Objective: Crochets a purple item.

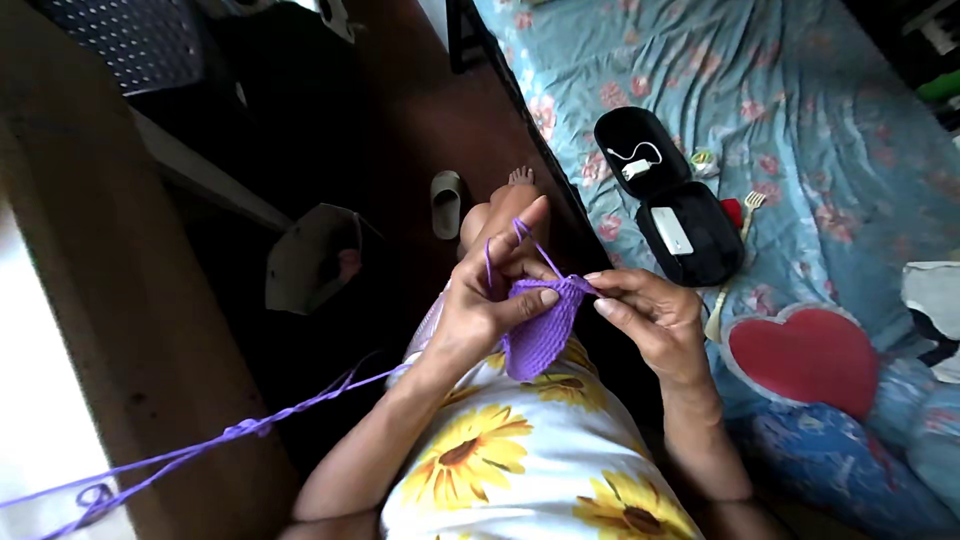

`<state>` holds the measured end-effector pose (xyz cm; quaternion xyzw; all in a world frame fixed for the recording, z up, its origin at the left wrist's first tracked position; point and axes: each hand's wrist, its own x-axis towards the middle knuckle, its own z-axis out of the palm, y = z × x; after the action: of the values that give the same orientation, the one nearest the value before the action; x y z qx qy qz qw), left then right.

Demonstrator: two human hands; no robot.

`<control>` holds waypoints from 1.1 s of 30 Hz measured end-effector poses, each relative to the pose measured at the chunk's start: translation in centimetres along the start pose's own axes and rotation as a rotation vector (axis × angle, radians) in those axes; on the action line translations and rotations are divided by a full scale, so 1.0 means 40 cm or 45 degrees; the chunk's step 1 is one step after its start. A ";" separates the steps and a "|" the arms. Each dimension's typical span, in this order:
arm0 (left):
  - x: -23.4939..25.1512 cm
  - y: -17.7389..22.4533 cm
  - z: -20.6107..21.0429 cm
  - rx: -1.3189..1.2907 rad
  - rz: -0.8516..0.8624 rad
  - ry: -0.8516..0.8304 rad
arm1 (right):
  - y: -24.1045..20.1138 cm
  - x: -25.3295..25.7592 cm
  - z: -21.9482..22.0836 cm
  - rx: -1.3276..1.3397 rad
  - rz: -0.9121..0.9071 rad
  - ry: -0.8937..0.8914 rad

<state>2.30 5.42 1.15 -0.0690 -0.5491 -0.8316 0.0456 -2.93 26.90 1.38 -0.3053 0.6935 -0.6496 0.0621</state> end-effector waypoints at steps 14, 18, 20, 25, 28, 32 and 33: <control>0.020 -0.010 -0.098 0.012 -0.258 -0.059 | 0.013 0.023 0.002 0.456 0.260 -0.028; 0.024 0.010 -0.224 0.266 -0.341 -0.381 | 0.028 0.024 0.010 0.545 0.307 -0.033; 0.026 0.000 -0.254 0.155 -0.194 -0.486 | 0.035 0.023 0.016 0.588 0.314 -0.048; 0.038 -0.042 -0.147 -0.262 0.113 -0.366 | 0.034 0.021 0.025 0.609 0.336 -0.065; 0.027 -0.036 -0.068 -0.243 0.010 -0.273 | 0.022 0.015 0.029 0.593 0.329 -0.050; 0.016 -0.020 -0.014 -0.176 -0.145 -0.034 | 0.012 0.008 0.030 0.292 0.193 -0.020; 0.014 -0.017 -0.009 -0.161 -0.160 0.019 | 0.013 0.007 0.029 0.131 0.127 -0.019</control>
<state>1.62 5.35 0.48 -0.0309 -0.4986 -0.8663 -0.0070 -2.76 25.76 0.82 -0.2717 0.6731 -0.6782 0.1150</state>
